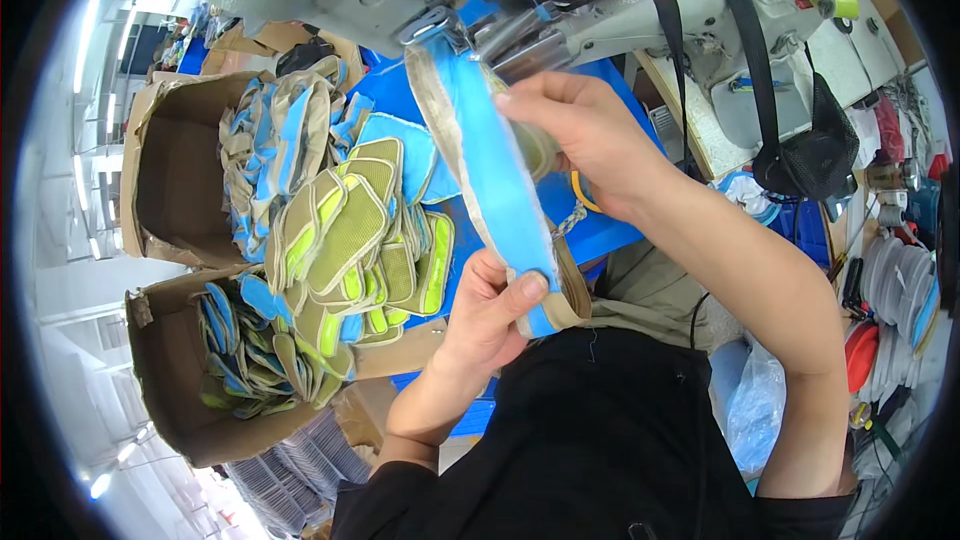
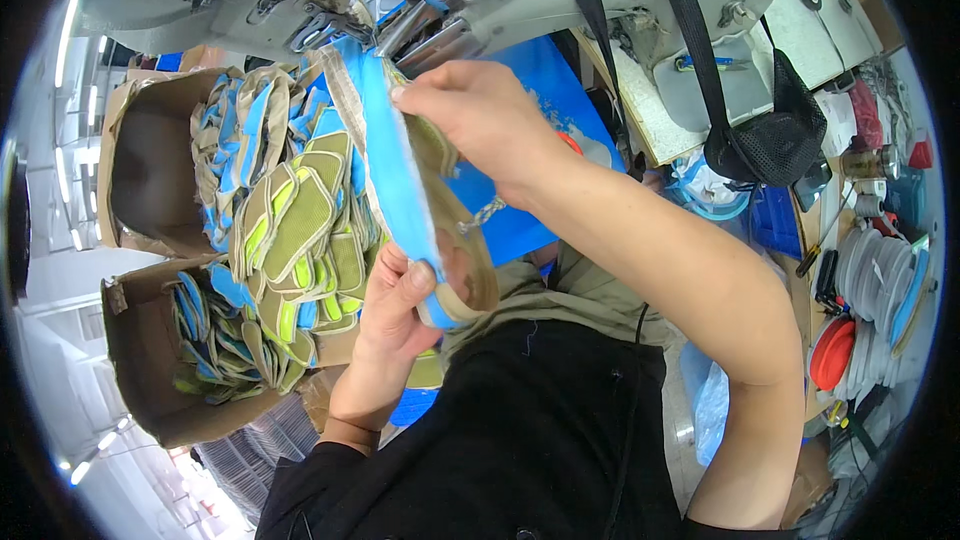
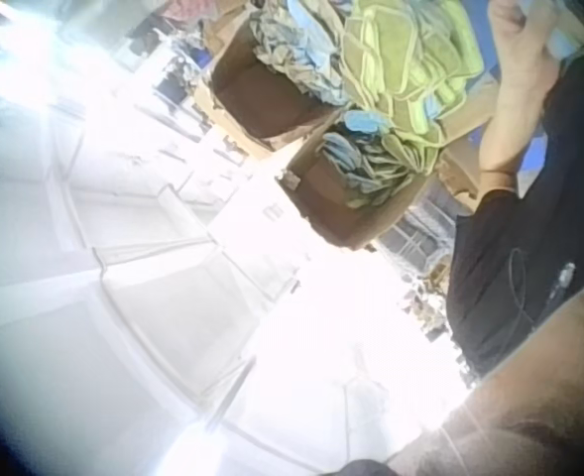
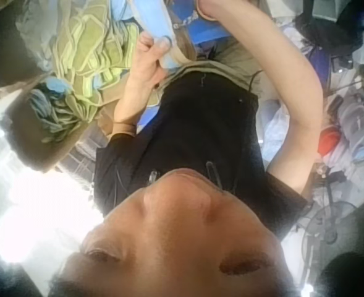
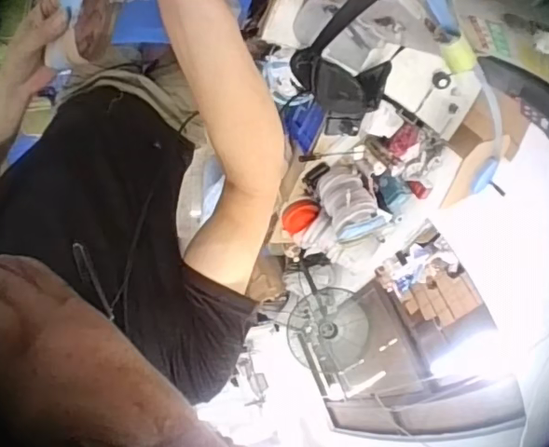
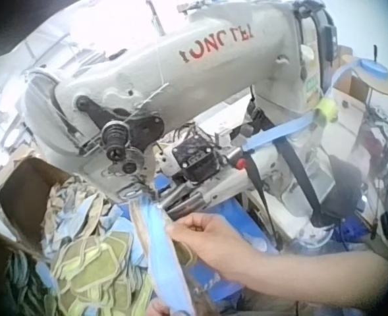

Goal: The person sorts a pile of blue and green fabric masks on a blue table, then picks one up and places it under the presser foot of a sewing machine. They guide the mask through the machine to sew a seam, then remove it and trim the excess thread with scissors. The process is repeated for multiple masks.

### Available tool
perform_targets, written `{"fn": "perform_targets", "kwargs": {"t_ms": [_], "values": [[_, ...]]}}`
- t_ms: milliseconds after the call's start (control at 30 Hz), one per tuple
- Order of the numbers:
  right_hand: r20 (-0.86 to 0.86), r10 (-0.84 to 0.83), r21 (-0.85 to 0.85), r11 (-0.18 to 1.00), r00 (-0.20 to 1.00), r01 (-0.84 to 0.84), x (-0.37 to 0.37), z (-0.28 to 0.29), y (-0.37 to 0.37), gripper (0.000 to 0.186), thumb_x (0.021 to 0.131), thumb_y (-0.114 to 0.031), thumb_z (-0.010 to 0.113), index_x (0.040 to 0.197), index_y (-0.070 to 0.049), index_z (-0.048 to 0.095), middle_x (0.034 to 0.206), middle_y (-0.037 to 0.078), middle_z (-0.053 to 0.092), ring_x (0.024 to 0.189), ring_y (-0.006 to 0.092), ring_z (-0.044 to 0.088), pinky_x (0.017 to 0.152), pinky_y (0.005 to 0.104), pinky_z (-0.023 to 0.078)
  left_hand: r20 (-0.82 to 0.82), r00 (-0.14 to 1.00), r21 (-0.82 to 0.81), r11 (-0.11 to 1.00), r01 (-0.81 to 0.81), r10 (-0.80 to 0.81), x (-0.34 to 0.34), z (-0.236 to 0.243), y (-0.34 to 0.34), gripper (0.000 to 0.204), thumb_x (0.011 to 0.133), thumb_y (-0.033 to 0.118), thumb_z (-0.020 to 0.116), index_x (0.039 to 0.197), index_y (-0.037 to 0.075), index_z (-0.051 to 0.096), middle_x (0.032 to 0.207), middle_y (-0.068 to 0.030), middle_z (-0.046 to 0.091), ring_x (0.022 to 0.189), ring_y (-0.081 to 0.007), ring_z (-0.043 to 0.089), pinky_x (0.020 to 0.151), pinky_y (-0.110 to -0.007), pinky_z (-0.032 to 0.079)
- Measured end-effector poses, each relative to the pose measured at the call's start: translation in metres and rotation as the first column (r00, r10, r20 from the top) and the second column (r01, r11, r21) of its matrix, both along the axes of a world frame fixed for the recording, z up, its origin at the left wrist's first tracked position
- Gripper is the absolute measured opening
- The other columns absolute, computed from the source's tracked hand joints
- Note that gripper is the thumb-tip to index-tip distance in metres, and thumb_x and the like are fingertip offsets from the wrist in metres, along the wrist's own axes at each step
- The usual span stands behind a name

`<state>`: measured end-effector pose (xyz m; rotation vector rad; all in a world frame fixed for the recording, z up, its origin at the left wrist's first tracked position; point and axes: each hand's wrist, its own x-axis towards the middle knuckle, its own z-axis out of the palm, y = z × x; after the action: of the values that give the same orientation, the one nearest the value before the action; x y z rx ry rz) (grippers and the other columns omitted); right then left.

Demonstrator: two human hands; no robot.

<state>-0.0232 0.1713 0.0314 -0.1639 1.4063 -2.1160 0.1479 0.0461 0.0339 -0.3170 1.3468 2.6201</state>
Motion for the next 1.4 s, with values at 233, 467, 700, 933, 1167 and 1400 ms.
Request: {"fn": "perform_targets", "kwargs": {"t_ms": [233,467,700,933,1167,1400], "values": [[-0.079,-0.034,0.033,0.999,0.996,0.036,0.014,0.008,0.004,0.041,0.088,-0.024,0.080,0.114,0.005,0.070,0.101,0.010,0.076,0.092,0.0156,0.069,0.077,0.0317,0.054,-0.028,0.999,0.115,0.992,0.048,-0.045,-0.004,-0.003,-0.003,0.021,0.098,0.014,0.076,0.114,0.001,0.072,0.102,-0.0071,0.071,0.089,-0.0158,0.068,0.081,-0.033,0.056],[-0.518,-0.239,0.162,0.915,0.821,0.369,0.050,0.005,0.006,0.042,0.085,-0.017,0.081,0.121,-0.002,0.066,0.109,0.008,0.069,0.091,0.0160,0.062,0.077,0.0309,0.050,0.041,0.999,0.030,0.999,0.019,-0.020,0.001,-0.004,0.001,0.025,0.098,0.016,0.077,0.118,0.004,0.071,0.111,-0.0075,0.074,0.100,-0.0176,0.071,0.090,-0.035,0.057],[-0.785,-0.145,0.163,0.890,0.603,0.426,0.063,0.001,0.025,0.025,0.085,-0.010,0.079,0.109,-0.007,0.075,0.097,0.011,0.065,0.087,0.0261,0.065,0.076,0.0371,0.052,0.038,0.997,0.053,0.996,-0.068,0.066,0.001,-0.004,0.006,0.017,0.100,0.007,0.073,0.115,0.000,0.074,0.111,-0.0098,0.078,0.098,-0.0152,0.074,0.090,-0.034,0.060],[-0.684,-0.155,0.187,0.907,0.713,0.377,0.046,0.006,0.017,0.020,0.089,-0.020,0.078,0.106,-0.009,0.079,0.084,0.009,0.067,0.075,0.0237,0.066,0.067,0.0373,0.051,0.030,0.999,0.085,0.996,-0.041,0.039,0.000,-0.004,0.005,0.014,0.100,0.007,0.073,0.113,0.000,0.074,0.110,-0.0102,0.078,0.097,-0.0156,0.074,0.088,-0.034,0.061],[-0.608,-0.134,0.280,0.886,0.783,0.369,0.009,0.012,0.000,0.017,0.085,-0.022,0.078,0.096,-0.009,0.077,0.074,0.004,0.066,0.066,0.0208,0.066,0.062,0.0369,0.049,0.037,0.999,0.003,1.000,-0.006,0.006,-0.001,-0.002,0.006,0.020,0.097,0.017,0.079,0.112,0.005,0.075,0.107,-0.0058,0.076,0.097,-0.0139,0.072,0.089,-0.033,0.058],[-0.615,-0.170,0.213,0.904,0.770,0.369,0.006,0.013,-0.007,0.013,0.088,-0.010,0.076,0.099,-0.003,0.076,0.072,-0.003,0.057,0.062,0.0048,0.050,0.056,0.0258,0.040,0.033,0.999,0.011,1.000,0.003,-0.003,-0.001,-0.003,0.005,0.024,0.097,0.017,0.079,0.116,0.004,0.073,0.109,-0.0066,0.076,0.096,-0.0143,0.072,0.088,-0.033,0.058]]}}
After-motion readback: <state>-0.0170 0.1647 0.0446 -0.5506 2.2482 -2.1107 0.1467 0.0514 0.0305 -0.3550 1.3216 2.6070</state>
